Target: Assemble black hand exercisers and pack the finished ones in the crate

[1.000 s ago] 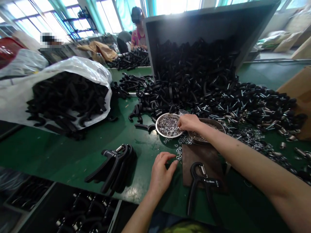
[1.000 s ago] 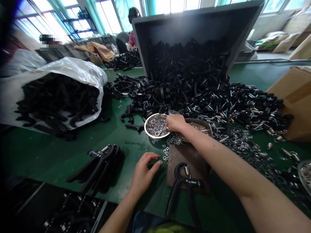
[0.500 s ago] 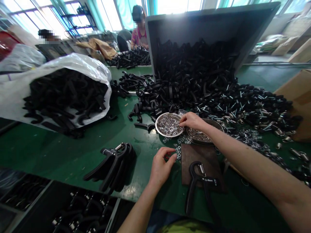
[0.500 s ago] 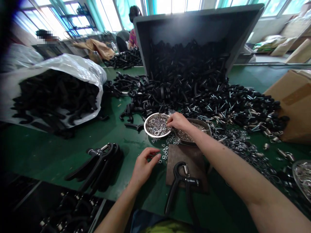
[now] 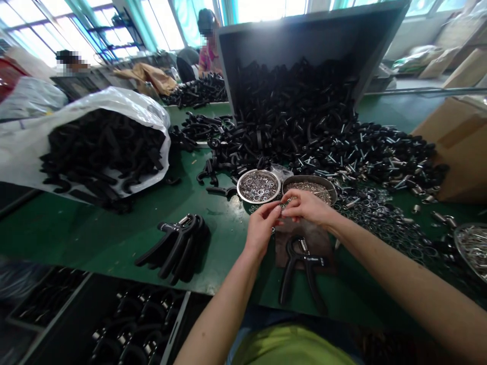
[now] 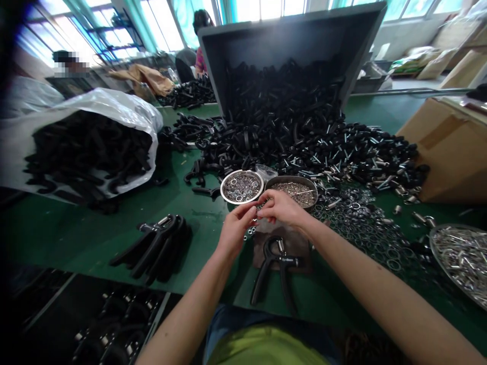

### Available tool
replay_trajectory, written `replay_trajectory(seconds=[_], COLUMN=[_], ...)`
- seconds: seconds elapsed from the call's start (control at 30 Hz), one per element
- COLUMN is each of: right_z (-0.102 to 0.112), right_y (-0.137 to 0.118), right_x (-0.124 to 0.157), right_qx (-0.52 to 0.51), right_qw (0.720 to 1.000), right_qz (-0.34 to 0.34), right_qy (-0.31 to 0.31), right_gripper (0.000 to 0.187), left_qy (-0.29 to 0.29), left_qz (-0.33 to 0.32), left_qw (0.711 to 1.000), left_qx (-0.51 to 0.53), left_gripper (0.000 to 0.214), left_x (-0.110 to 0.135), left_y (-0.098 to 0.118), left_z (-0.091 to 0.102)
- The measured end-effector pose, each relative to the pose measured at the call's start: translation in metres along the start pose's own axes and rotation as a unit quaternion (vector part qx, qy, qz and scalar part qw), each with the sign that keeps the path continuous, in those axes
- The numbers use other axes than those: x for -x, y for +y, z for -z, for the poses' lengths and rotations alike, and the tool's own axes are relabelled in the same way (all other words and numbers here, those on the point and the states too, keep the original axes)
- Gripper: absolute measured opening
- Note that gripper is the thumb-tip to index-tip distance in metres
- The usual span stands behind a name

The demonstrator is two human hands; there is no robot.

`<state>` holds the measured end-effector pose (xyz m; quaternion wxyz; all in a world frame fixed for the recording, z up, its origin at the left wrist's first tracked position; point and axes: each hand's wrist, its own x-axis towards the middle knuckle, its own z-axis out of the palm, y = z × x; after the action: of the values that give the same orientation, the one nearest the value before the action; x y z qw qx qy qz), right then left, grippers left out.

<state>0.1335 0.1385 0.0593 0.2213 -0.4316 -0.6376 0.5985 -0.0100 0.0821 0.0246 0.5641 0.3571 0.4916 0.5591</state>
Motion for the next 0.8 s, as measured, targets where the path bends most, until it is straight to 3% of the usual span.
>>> replay_trajectory(seconds=[0.23, 0.37, 0.67, 0.8], right_z=[0.0, 0.006, 0.019, 0.019], right_y=[0.022, 0.041, 0.076, 0.086], right_x=[0.022, 0.028, 0.05, 0.055], right_qx=[0.039, 0.069, 0.015, -0.016], right_qw=[0.998, 0.998, 0.996, 0.995], right_qz=[0.022, 0.009, -0.026, -0.024], right_qy=[-0.033, -0.004, 0.084, 0.1], right_gripper=[0.026, 0.021, 0.017, 0.013], left_qy=[-0.024, -0.026, -0.048, -0.055], left_qz=[0.082, 0.096, 0.042, 0.014], left_qw=[0.996, 0.995, 0.97, 0.951], left_qx=[0.027, -0.03, -0.236, -0.304], left_gripper=[0.034, 0.033, 0.005, 0.005], left_x=[0.004, 0.002, -0.01, -0.017], left_y=[-0.026, -0.034, -0.034, -0.033], left_z=[0.0, 0.003, 0.003, 0.0])
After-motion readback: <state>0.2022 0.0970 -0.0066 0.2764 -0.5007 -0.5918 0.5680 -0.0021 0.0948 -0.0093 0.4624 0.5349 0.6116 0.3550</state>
